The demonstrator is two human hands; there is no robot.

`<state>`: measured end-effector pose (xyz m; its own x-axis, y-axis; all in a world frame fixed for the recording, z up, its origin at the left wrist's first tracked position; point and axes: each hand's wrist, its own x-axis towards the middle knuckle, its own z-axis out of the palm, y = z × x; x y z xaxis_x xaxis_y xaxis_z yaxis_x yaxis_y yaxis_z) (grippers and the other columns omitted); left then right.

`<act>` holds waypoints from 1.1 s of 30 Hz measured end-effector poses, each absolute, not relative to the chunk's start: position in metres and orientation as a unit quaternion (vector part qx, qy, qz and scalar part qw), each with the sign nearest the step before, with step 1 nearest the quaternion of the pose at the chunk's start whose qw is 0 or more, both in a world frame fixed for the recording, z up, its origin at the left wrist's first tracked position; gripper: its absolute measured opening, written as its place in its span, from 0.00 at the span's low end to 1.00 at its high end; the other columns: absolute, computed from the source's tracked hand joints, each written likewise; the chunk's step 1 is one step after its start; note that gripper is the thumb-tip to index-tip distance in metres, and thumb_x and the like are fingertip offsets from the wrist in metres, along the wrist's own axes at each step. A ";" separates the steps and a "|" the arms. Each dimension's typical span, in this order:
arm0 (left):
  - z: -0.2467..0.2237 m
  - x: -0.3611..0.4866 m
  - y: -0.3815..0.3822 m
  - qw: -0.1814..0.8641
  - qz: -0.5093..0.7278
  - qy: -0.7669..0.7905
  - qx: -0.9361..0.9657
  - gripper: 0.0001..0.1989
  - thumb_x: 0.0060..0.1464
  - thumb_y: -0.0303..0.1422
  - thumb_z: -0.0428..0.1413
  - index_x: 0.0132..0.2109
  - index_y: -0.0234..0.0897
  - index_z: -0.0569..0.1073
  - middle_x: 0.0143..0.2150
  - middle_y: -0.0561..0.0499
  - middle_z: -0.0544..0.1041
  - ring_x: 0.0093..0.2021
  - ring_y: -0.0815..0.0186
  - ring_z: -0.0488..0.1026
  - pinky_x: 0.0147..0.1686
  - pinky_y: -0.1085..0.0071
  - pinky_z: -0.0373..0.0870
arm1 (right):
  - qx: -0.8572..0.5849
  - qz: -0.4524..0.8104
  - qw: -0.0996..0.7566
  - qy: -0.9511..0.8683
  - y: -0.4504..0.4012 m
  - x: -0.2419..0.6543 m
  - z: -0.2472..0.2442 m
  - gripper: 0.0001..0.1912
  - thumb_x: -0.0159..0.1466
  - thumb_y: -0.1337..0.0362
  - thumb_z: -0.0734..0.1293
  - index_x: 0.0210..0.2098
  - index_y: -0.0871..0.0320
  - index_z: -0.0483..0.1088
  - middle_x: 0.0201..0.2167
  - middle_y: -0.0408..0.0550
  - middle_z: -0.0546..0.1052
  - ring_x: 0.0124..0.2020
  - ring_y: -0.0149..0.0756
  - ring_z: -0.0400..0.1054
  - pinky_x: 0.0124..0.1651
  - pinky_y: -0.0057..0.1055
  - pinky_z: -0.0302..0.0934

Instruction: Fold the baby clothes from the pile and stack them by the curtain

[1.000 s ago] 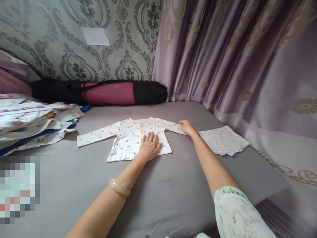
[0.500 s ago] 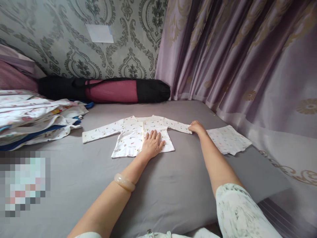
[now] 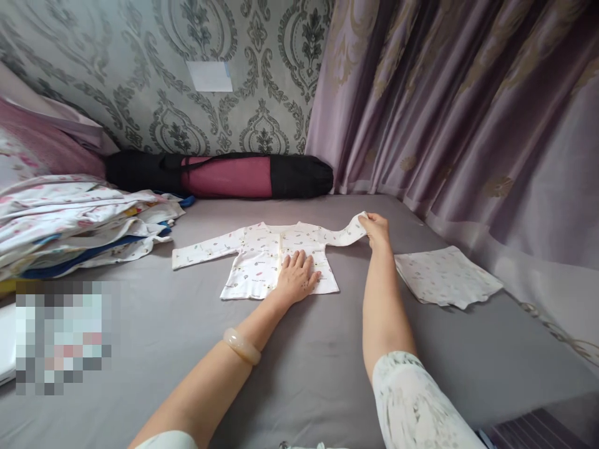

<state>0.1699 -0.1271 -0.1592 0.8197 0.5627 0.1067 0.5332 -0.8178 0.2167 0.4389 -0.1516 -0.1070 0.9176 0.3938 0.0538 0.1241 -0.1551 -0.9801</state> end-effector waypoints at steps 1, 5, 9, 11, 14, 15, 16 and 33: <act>-0.156 0.171 -0.125 0.090 0.087 0.282 0.951 0.27 0.65 0.46 0.41 0.62 0.34 0.63 0.67 0.36 0.60 0.67 0.48 0.56 0.62 0.50 0.54 | -0.728 0.120 0.654 -0.164 -0.148 0.435 -0.104 0.15 0.52 0.66 0.68 0.40 0.64 0.74 0.24 0.44 0.75 0.25 0.32 0.71 0.25 0.23 0.62; -0.138 0.179 -0.107 0.105 0.101 0.285 0.947 0.22 0.66 0.43 0.39 0.48 0.34 0.73 0.51 0.38 0.74 0.52 0.49 0.70 0.50 0.52 0.66 | -0.646 0.162 0.730 -0.155 -0.141 0.428 -0.100 0.16 0.54 0.63 0.69 0.42 0.61 0.74 0.27 0.43 0.77 0.28 0.31 0.72 0.27 0.24 0.65; -0.129 0.200 -0.072 0.133 0.124 0.284 0.942 0.16 0.64 0.32 0.42 0.48 0.33 0.72 0.46 0.40 0.77 0.48 0.54 0.73 0.48 0.57 0.69 | -0.589 0.200 0.767 -0.157 -0.143 0.427 -0.102 0.16 0.53 0.61 0.72 0.40 0.59 0.74 0.29 0.42 0.78 0.29 0.31 0.73 0.30 0.24 0.66; -0.132 0.214 -0.054 0.144 0.141 0.257 0.945 0.16 0.62 0.28 0.44 0.52 0.34 0.71 0.50 0.41 0.76 0.52 0.55 0.71 0.51 0.58 0.68 | -0.579 0.208 0.770 -0.169 -0.145 0.429 -0.103 0.17 0.52 0.59 0.74 0.40 0.59 0.74 0.29 0.43 0.79 0.30 0.32 0.73 0.31 0.25 0.67; -0.146 0.234 -0.034 0.166 0.149 0.216 0.951 0.18 0.60 0.27 0.46 0.55 0.34 0.70 0.56 0.41 0.73 0.58 0.57 0.68 0.57 0.58 0.65 | -0.572 0.205 0.772 -0.188 -0.148 0.434 -0.105 0.19 0.51 0.56 0.74 0.39 0.58 0.73 0.29 0.42 0.79 0.31 0.32 0.73 0.32 0.25 0.67; -0.151 0.240 -0.030 0.171 0.149 0.203 0.952 0.18 0.60 0.28 0.46 0.56 0.34 0.69 0.58 0.42 0.72 0.60 0.57 0.66 0.58 0.58 0.63 | -0.564 0.205 0.777 -0.190 -0.149 0.435 -0.106 0.19 0.51 0.56 0.75 0.38 0.58 0.73 0.29 0.42 0.79 0.31 0.32 0.73 0.32 0.25 0.67; -0.156 0.245 -0.026 0.175 0.148 0.193 0.954 0.19 0.61 0.29 0.46 0.57 0.34 0.68 0.60 0.42 0.71 0.62 0.57 0.64 0.60 0.58 0.61 | -0.552 0.208 0.785 -0.189 -0.150 0.436 -0.107 0.19 0.50 0.56 0.75 0.38 0.58 0.73 0.29 0.41 0.78 0.30 0.31 0.73 0.31 0.24 0.67; -0.140 0.261 -0.026 0.121 -0.028 0.257 0.959 0.38 0.57 0.57 0.45 0.69 0.44 0.53 0.70 0.38 0.52 0.67 0.40 0.49 0.61 0.46 0.48 | -0.652 0.137 0.745 -0.018 -0.155 0.448 -0.112 0.04 0.62 0.69 0.63 0.36 0.60 0.70 0.17 0.35 0.69 0.18 0.26 0.66 0.22 0.21 0.63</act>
<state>0.2610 -0.0261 -0.1400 0.8667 0.4851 -0.1159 0.4987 -0.8393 0.2165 0.4483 -0.1553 -0.1116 0.9618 0.2273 -0.1526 -0.1815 0.1121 -0.9770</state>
